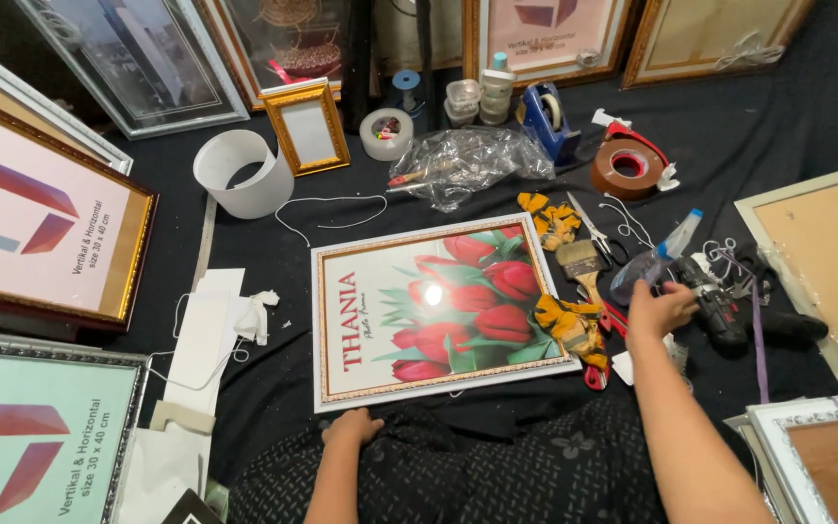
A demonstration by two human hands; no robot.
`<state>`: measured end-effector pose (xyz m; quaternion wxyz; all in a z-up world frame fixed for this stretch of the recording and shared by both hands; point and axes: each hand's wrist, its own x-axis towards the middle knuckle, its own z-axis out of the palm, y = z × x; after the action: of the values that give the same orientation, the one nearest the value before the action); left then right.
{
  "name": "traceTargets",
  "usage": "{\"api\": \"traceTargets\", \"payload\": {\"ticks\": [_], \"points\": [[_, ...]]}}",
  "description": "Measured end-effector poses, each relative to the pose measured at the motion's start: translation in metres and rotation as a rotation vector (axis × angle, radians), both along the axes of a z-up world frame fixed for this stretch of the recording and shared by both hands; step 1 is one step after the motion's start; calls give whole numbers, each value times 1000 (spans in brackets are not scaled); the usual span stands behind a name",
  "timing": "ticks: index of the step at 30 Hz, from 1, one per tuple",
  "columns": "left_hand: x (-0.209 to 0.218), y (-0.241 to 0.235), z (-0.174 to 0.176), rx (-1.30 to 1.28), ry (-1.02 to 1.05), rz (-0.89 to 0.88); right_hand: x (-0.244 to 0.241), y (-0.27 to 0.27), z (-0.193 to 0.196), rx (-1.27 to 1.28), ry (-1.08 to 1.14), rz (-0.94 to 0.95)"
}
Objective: The person wipes the glass of a picture frame using a yellow and black cloth.
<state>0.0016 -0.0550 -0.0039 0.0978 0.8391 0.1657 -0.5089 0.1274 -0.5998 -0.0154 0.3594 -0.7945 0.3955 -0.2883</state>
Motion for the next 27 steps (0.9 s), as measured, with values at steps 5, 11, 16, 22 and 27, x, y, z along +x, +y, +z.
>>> {"api": "traceTargets", "payload": {"ticks": [5,11,16,22,27], "points": [[7,-7,-14,50,65,-10,29,-5,85,381,15,-2],[8,-14,-33,126,33,30,53,-26,63,-44,-160,122],[11,-16,-32,118,56,31,-10,100,157,219,160,366],[8,-7,-24,76,-21,35,-24,173,84,25,648,528],[-2,3,-37,12,-292,58,-52,259,95,223,420,663]]}}
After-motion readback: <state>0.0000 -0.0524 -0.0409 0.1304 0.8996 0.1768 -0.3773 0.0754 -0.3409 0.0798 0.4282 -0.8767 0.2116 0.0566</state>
